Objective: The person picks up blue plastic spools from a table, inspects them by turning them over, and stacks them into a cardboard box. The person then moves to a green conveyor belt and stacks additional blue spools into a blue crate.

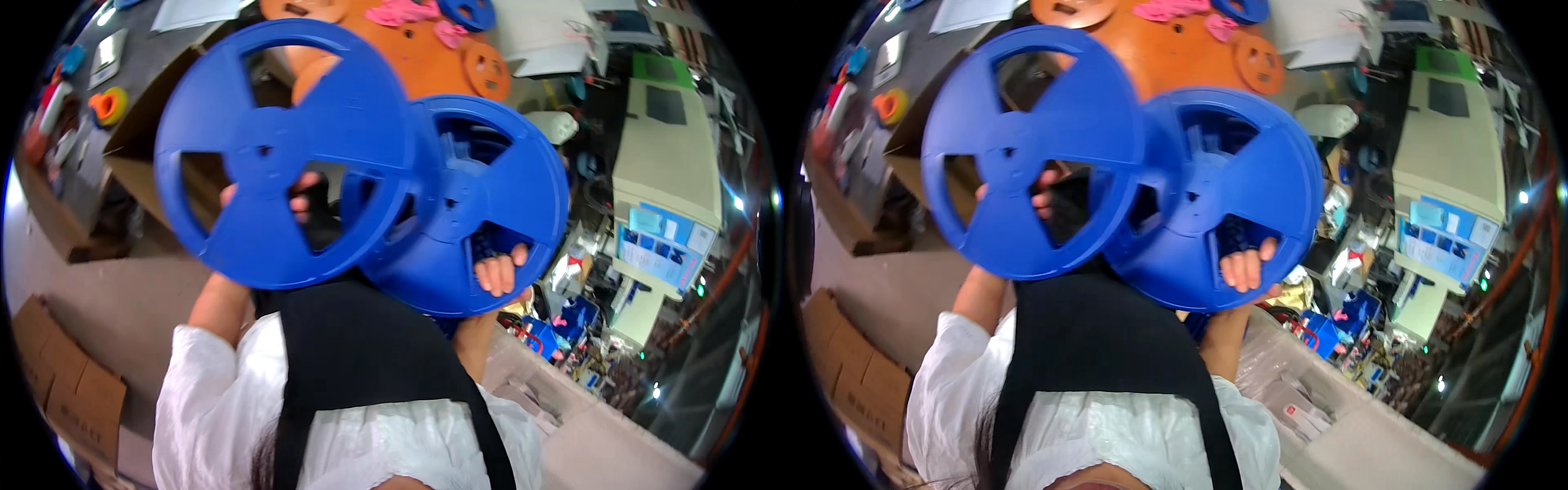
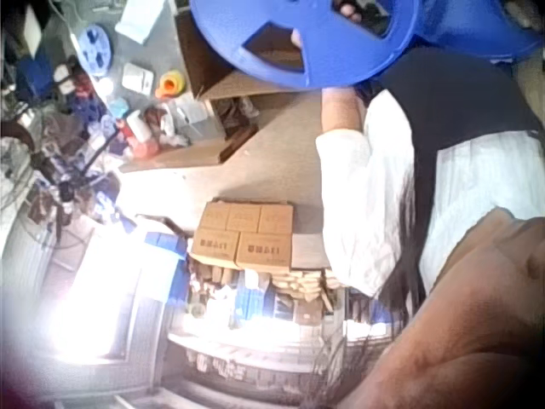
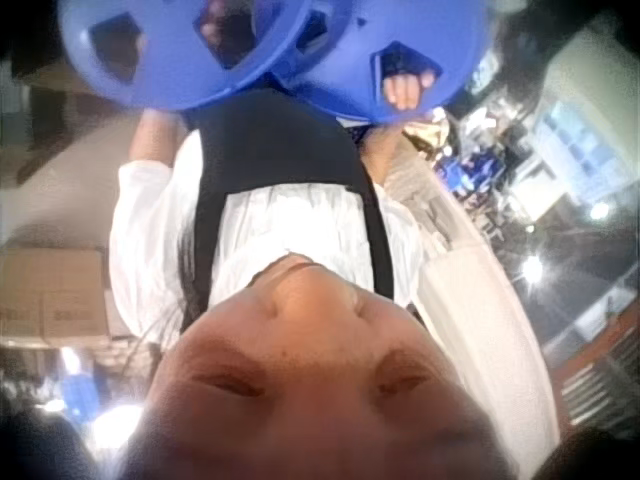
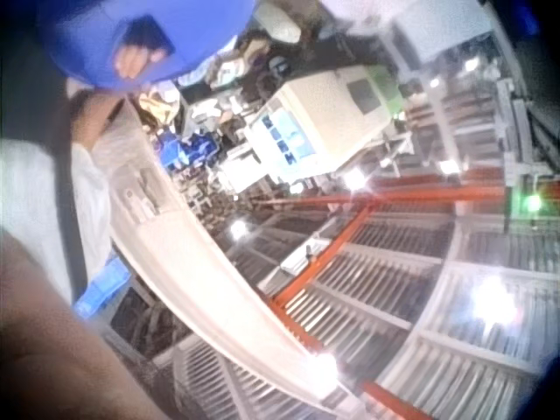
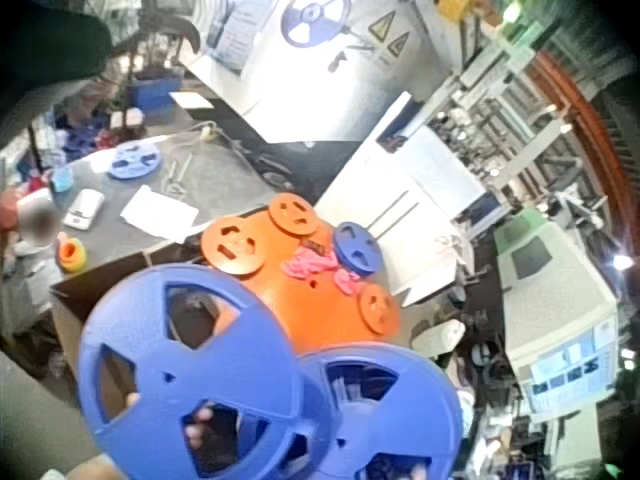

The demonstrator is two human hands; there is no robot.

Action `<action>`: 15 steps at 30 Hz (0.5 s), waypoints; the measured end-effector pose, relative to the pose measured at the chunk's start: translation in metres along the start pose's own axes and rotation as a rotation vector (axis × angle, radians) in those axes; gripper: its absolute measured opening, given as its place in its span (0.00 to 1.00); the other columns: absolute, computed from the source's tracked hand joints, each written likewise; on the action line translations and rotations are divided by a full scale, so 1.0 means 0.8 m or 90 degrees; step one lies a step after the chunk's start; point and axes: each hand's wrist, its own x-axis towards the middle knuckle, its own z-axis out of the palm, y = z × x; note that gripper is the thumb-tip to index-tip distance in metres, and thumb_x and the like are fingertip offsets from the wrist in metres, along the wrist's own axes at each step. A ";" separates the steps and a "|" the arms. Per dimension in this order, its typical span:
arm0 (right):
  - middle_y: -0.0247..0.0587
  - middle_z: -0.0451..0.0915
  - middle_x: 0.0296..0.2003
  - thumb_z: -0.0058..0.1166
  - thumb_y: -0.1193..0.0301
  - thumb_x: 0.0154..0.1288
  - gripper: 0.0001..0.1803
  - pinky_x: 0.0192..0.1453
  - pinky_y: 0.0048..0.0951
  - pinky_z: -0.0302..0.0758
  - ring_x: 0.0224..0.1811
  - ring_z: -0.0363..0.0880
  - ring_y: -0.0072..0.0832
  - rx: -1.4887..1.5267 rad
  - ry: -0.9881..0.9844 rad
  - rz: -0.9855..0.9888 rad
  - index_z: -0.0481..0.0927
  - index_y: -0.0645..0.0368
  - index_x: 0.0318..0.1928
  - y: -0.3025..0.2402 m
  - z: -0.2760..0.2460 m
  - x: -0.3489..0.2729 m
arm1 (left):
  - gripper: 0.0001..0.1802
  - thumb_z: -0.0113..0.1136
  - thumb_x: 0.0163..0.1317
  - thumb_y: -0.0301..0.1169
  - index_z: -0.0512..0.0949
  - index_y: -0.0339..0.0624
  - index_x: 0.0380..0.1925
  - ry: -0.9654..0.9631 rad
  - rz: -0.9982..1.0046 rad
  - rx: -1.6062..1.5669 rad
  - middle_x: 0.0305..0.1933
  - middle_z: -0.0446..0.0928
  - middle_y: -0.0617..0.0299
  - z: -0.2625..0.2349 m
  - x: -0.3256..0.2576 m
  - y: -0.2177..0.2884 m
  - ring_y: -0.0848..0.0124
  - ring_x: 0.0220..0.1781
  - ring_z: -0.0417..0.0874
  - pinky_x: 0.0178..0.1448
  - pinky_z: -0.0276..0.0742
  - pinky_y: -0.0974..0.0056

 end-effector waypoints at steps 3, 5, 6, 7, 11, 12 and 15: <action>0.32 0.72 0.21 0.63 0.66 0.60 0.25 0.33 0.28 0.70 0.23 0.73 0.24 0.000 -0.112 0.022 0.64 0.61 0.51 -0.003 -0.015 0.012 | 0.42 0.61 0.60 0.50 0.58 0.36 0.66 -0.055 0.050 -0.003 0.63 0.67 0.45 0.003 -0.005 0.024 0.64 0.49 0.77 0.54 0.76 0.62; 0.32 0.72 0.21 0.62 0.66 0.61 0.25 0.32 0.27 0.71 0.24 0.74 0.24 0.005 -0.149 0.025 0.64 0.61 0.51 -0.005 -0.019 0.021 | 0.44 0.61 0.59 0.52 0.57 0.38 0.67 -0.081 0.090 0.018 0.64 0.65 0.45 -0.008 -0.007 0.042 0.65 0.49 0.76 0.55 0.76 0.63; 0.32 0.73 0.21 0.62 0.66 0.61 0.25 0.32 0.27 0.71 0.24 0.74 0.24 0.006 -0.167 0.027 0.64 0.61 0.51 -0.005 -0.018 0.023 | 0.45 0.61 0.59 0.53 0.56 0.40 0.68 -0.095 0.110 0.028 0.65 0.64 0.45 -0.012 -0.008 0.049 0.65 0.50 0.76 0.56 0.76 0.64; 0.32 0.73 0.21 0.62 0.65 0.61 0.25 0.33 0.27 0.71 0.24 0.74 0.23 0.006 -0.177 0.027 0.65 0.61 0.51 -0.005 -0.017 0.029 | 0.45 0.62 0.58 0.54 0.56 0.41 0.68 -0.105 0.128 0.046 0.66 0.64 0.45 -0.014 -0.008 0.052 0.65 0.50 0.76 0.56 0.76 0.63; 0.30 0.71 0.20 0.62 0.67 0.61 0.23 0.34 0.28 0.71 0.23 0.72 0.22 0.000 -0.109 -0.010 0.65 0.61 0.50 0.003 -0.005 0.026 | 0.46 0.61 0.57 0.58 0.55 0.49 0.69 -0.120 0.194 0.097 0.67 0.62 0.45 -0.024 -0.023 0.052 0.64 0.54 0.76 0.59 0.76 0.61; 0.30 0.71 0.20 0.62 0.67 0.61 0.23 0.34 0.28 0.71 0.23 0.72 0.22 0.006 -0.097 -0.023 0.65 0.61 0.50 0.005 -0.006 0.024 | 0.46 0.60 0.57 0.59 0.55 0.52 0.69 -0.118 0.201 0.102 0.67 0.62 0.45 -0.027 -0.025 0.048 0.63 0.54 0.76 0.59 0.76 0.61; 0.30 0.70 0.21 0.62 0.68 0.61 0.22 0.36 0.28 0.71 0.24 0.72 0.22 0.021 -0.059 -0.046 0.65 0.60 0.49 0.010 0.001 0.018 | 0.45 0.59 0.57 0.59 0.54 0.54 0.69 -0.118 0.167 0.079 0.67 0.61 0.44 -0.045 -0.035 0.039 0.61 0.55 0.76 0.60 0.76 0.58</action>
